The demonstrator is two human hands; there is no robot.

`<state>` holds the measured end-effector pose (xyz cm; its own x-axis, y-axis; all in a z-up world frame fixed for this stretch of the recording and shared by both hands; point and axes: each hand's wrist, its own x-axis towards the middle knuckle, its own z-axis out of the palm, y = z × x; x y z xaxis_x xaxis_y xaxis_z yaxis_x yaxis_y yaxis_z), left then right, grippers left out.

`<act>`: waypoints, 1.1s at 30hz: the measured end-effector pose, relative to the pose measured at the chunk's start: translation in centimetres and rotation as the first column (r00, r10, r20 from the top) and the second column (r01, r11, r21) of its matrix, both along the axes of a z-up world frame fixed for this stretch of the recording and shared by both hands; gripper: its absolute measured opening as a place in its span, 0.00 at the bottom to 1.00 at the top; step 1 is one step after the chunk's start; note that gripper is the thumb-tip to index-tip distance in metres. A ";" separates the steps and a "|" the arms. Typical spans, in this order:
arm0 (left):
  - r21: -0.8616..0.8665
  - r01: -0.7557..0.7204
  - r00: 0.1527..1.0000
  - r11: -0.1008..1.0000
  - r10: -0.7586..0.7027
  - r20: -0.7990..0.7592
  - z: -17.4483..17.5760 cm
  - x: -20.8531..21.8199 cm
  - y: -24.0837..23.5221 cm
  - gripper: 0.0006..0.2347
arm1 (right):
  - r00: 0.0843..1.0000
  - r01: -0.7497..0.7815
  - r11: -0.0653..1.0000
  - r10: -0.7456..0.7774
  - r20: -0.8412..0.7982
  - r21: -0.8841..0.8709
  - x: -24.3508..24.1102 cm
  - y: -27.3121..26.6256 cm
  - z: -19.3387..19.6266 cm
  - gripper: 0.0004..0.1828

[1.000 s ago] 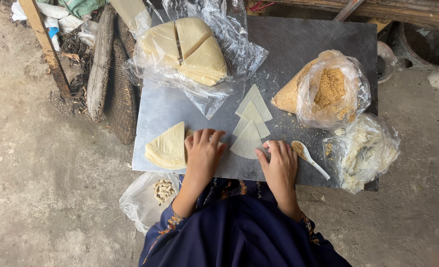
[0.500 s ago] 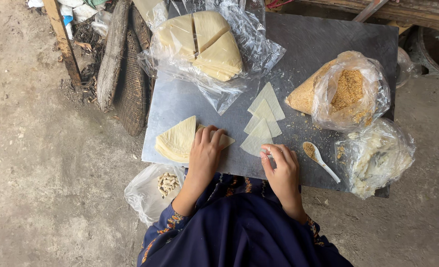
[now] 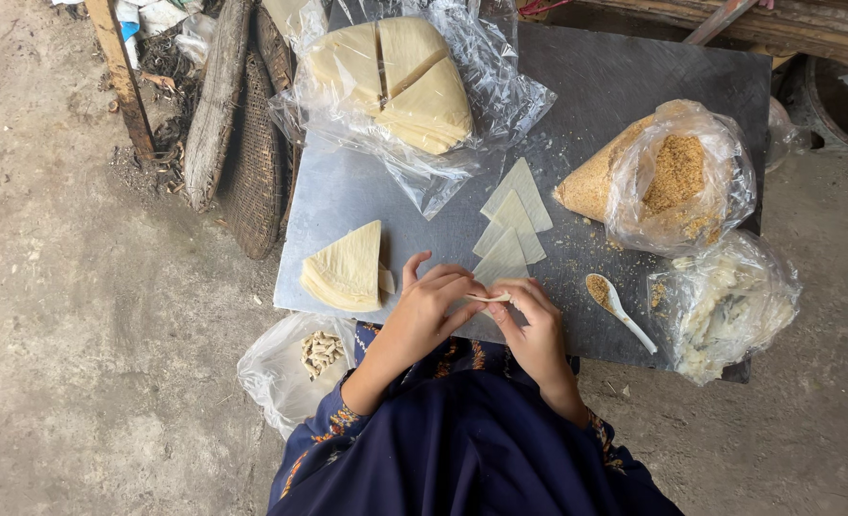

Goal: The person scoops a grainy filling onto triangular pastry sheets, folds them into samosa shapes, and places the finished units into a plastic bag. The person repeats this process with multiple pastry sheets and filling.

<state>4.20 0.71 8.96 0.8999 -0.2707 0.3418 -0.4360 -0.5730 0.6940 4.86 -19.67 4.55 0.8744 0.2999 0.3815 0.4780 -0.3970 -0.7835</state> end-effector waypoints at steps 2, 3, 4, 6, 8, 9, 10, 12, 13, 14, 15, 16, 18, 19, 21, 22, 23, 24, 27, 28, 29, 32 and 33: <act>-0.073 0.013 0.992 0.997 -0.022 -0.123 -0.2 0.0 0.3 0.08 | 0.989 0.007 0.999 -0.002 -0.149 0.032 0.0 -0.6 -0.5 0.10; -0.119 0.009 0.980 0.993 -0.032 -0.194 -0.4 0.1 0.7 0.09 | 0.975 0.012 0.999 0.000 -0.223 0.049 0.0 -0.8 -0.6 0.11; -0.163 0.005 0.963 0.987 -0.049 -0.265 -0.8 0.1 1.1 0.09 | 0.969 0.016 0.999 -0.005 -0.245 0.044 0.1 -1.0 -0.7 0.09; -0.230 -0.045 0.936 0.972 -0.040 -0.349 -1.5 -0.2 1.6 0.08 | 0.957 0.026 0.999 -0.015 -0.288 0.033 0.4 -1.0 -0.6 0.07; -0.255 -0.141 0.868 0.957 -0.004 -0.496 -2.4 -0.6 1.7 0.09 | 0.936 0.104 0.992 -0.121 -0.331 -0.068 0.8 -0.5 -0.4 0.14; -0.240 -0.209 0.803 0.948 0.026 -0.596 -2.8 -0.8 1.6 0.09 | 0.921 0.140 0.983 -0.174 -0.350 -0.120 0.8 -0.2 -0.2 0.19; -0.215 -0.277 0.724 0.936 0.057 -0.687 -3.3 -1.0 1.6 0.10 | 0.951 0.164 0.978 -0.191 -0.242 -0.130 0.7 0.2 -0.1 0.21; -0.201 -0.306 0.738 0.931 0.098 -0.668 -4.2 -1.3 1.3 0.10 | 0.976 0.211 0.967 -0.215 -0.014 -0.141 0.6 0.8 0.2 0.26; -0.195 -0.321 0.745 0.927 0.119 -0.657 -4.7 -1.4 1.2 0.11 | 0.992 0.115 0.986 -0.121 -0.038 -0.122 0.7 1.0 0.2 0.24; -0.285 -0.312 0.755 0.907 0.054 -0.654 -5.3 -1.5 1.1 0.11 | 0.997 0.021 0.994 -0.028 -0.066 -0.103 0.5 1.0 0.2 0.22; -0.371 -0.302 0.764 0.878 -0.010 -0.645 -5.9 -1.7 0.9 0.12 | 0.994 -0.073 0.994 0.066 -0.091 -0.081 0.3 1.0 0.1 0.20; -0.455 -0.288 0.774 0.842 -0.075 -0.629 -6.4 -1.8 0.8 0.12 | 0.994 -0.086 0.993 0.080 -0.075 -0.077 0.1 1.2 -0.1 0.20; -0.637 -0.311 0.769 0.706 -0.207 -0.605 -7.5 -2.1 0.4 0.13 | 0.993 -0.113 0.991 0.111 -0.039 -0.068 -0.1 1.8 -0.5 0.18; -0.714 -0.320 0.769 0.622 -0.269 -0.580 -8.0 -2.0 0.3 0.14 | 0.996 -0.083 0.994 0.080 -0.043 -0.073 0.1 1.9 -0.6 0.17; -0.761 -0.316 0.787 0.567 -0.291 -0.543 -9.0 -2.1 0.1 0.11 | 0.998 -0.031 0.996 0.026 -0.061 -0.083 0.1 1.7 -0.6 0.14; -0.782 -0.313 0.796 0.539 -0.300 -0.526 -9.5 -2.2 0.1 0.10 | 0.996 -0.043 0.996 0.038 -0.076 -0.077 0.0 1.6 -0.6 0.13; -0.785 -0.328 0.787 0.526 -0.308 -0.535 -9.9 -2.4 0.0 0.10 | 0.995 -0.056 0.996 0.049 -0.090 -0.070 0.0 1.4 -0.5 0.12; -0.788 -0.339 0.779 0.513 -0.317 -0.542 -10.1 -2.4 -0.1 0.09 | 0.993 -0.066 0.996 0.060 -0.101 -0.063 0.1 1.2 -0.3 0.11; -0.749 -0.355 0.785 0.560 -0.256 -0.564 -10.3 -2.5 -0.4 0.08 | 0.991 -0.096 0.984 0.108 0.078 -0.148 0.1 1.1 0.1 0.20; -0.725 -0.356 0.792 0.589 -0.221 -0.569 -10.1 -2.4 -0.5 0.08 | 0.993 -0.084 0.985 0.096 0.074 -0.149 0.0 1.1 0.1 0.17; -0.725 -0.351 0.788 0.592 -0.231 -0.571 -9.8 -2.4 -0.6 0.07 | 0.994 -0.072 0.986 0.083 0.071 -0.149 0.0 1.1 0.0 0.13; -0.747 -0.313 0.788 0.587 -0.279 -0.549 -8.6 -2.4 -0.8 0.06 | 0.990 -0.042 0.997 0.034 -0.137 -0.058 0.1 0.7 -0.4 0.09; -0.768 -0.285 0.794 0.573 -0.309 -0.524 -8.3 -2.4 -0.9 0.07 | 0.971 -0.028 1.000 0.023 -0.240 -0.014 0.1 0.4 -0.7 0.09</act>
<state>1.82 -0.16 0.68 0.9751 -0.1736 -0.1383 0.1903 0.3329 0.9236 4.93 -19.24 3.87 0.9316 0.3281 0.1564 0.2874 -0.4016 -0.8696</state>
